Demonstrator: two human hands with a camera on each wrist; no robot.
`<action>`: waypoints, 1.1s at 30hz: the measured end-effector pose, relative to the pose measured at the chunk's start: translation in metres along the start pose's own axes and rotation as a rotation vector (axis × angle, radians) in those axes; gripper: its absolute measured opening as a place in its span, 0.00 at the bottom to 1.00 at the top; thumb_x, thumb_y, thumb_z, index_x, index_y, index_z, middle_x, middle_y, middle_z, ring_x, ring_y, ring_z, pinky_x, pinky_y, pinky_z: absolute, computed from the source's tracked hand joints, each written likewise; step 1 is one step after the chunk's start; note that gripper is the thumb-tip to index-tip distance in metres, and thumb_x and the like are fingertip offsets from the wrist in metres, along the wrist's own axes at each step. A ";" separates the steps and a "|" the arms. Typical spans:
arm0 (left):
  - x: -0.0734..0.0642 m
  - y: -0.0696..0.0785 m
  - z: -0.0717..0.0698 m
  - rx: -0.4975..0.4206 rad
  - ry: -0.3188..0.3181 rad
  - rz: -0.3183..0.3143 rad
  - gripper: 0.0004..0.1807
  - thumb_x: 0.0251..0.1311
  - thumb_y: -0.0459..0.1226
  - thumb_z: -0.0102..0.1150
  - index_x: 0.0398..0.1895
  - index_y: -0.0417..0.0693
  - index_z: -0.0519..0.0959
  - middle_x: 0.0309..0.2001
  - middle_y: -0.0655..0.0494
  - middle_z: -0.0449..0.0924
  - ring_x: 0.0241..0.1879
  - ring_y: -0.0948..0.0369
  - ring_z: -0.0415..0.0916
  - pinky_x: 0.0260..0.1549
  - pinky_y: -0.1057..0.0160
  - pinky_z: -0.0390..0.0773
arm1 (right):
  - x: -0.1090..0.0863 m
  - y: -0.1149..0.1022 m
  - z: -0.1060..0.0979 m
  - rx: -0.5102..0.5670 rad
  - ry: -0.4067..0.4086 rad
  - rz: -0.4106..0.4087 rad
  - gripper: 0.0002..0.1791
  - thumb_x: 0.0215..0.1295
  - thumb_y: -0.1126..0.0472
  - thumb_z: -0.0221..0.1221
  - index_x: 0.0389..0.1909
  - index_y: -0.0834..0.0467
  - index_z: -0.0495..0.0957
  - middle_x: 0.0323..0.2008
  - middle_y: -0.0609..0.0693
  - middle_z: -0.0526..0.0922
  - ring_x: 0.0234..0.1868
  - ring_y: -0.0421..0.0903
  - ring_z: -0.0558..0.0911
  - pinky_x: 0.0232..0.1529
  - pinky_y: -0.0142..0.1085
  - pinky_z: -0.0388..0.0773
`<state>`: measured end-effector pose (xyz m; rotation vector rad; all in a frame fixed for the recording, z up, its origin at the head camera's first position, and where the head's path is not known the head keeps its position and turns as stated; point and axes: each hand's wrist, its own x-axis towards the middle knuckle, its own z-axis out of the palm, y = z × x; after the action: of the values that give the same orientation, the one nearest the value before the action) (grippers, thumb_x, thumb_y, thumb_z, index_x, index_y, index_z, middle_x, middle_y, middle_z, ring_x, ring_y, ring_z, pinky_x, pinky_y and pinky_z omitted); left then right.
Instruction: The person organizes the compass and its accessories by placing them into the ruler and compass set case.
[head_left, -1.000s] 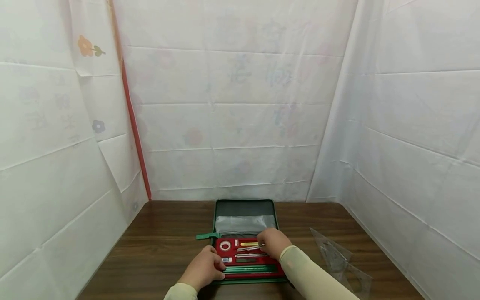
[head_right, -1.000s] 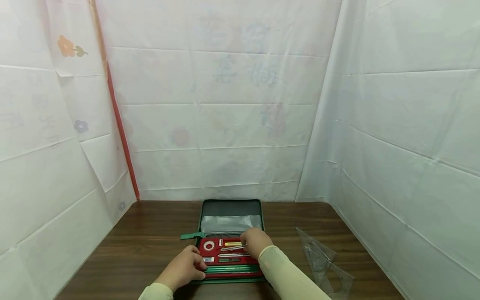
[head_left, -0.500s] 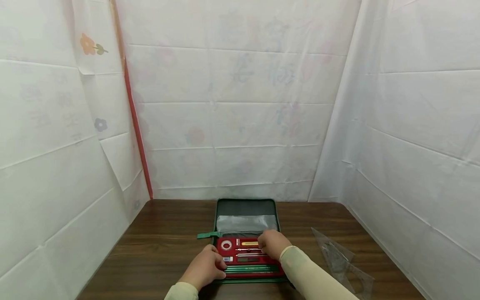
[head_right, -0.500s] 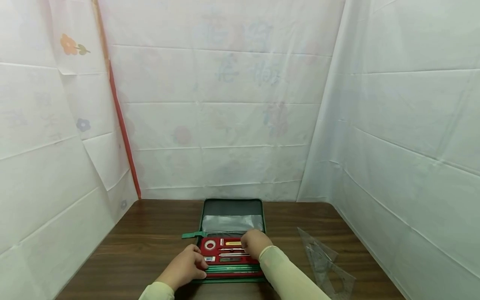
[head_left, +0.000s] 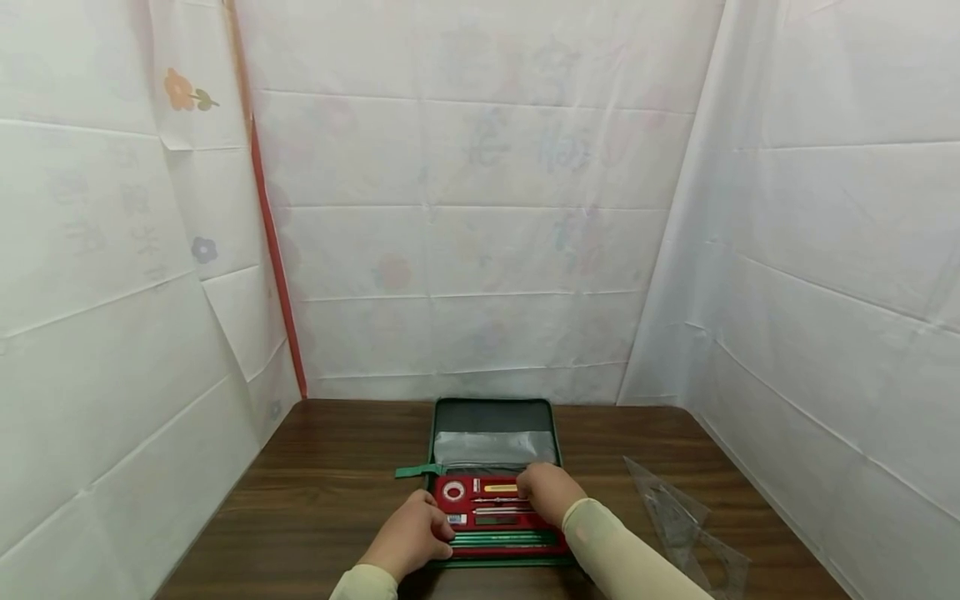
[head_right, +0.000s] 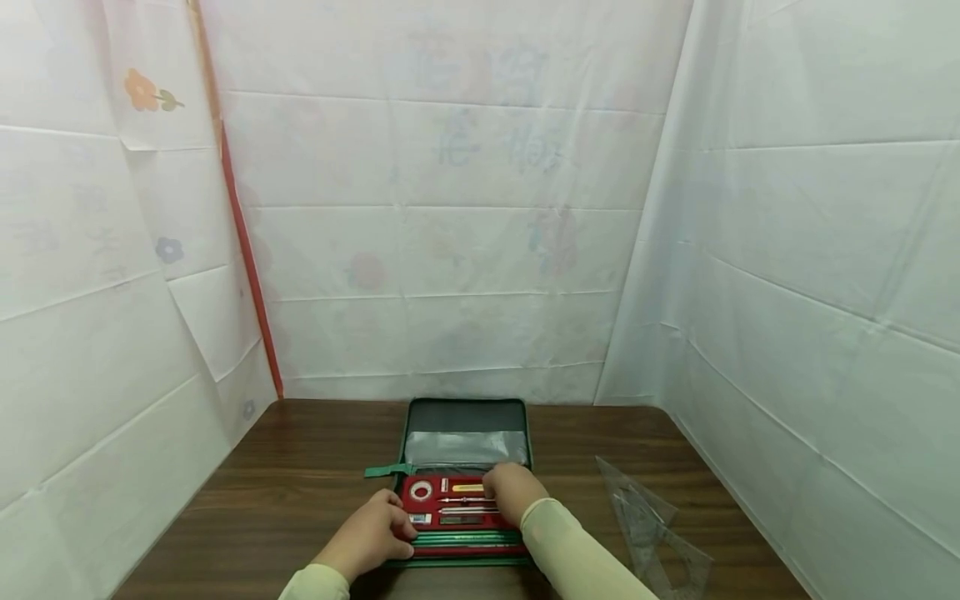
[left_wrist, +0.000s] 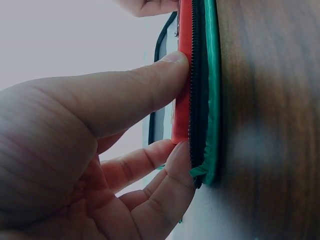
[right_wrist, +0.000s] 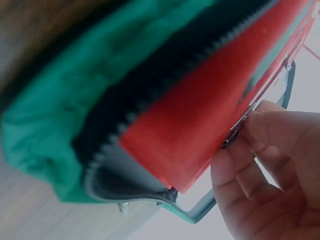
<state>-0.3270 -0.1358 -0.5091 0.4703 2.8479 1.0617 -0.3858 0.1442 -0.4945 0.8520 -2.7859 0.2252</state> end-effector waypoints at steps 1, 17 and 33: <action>0.000 0.000 0.000 -0.002 -0.002 -0.003 0.09 0.52 0.34 0.82 0.25 0.55 0.88 0.54 0.50 0.77 0.52 0.49 0.77 0.51 0.42 0.84 | 0.000 -0.001 0.000 -0.005 -0.003 0.000 0.14 0.66 0.71 0.67 0.24 0.50 0.86 0.28 0.41 0.85 0.28 0.35 0.75 0.34 0.34 0.80; 0.000 -0.002 0.001 -0.031 -0.015 0.001 0.08 0.54 0.34 0.81 0.26 0.54 0.88 0.55 0.50 0.75 0.54 0.48 0.75 0.51 0.41 0.84 | 0.000 0.003 -0.001 0.004 -0.048 -0.026 0.14 0.68 0.73 0.64 0.34 0.50 0.90 0.32 0.42 0.83 0.33 0.37 0.79 0.39 0.34 0.83; 0.000 -0.001 0.000 -0.041 -0.033 0.009 0.07 0.53 0.33 0.81 0.28 0.52 0.89 0.56 0.50 0.76 0.54 0.49 0.77 0.50 0.42 0.84 | -0.004 0.000 0.004 -0.125 -0.188 0.010 0.06 0.78 0.58 0.61 0.37 0.47 0.79 0.36 0.41 0.75 0.37 0.38 0.75 0.44 0.37 0.80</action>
<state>-0.3271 -0.1364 -0.5098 0.4936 2.7924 1.1002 -0.3830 0.1456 -0.4998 0.8703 -2.9395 -0.0291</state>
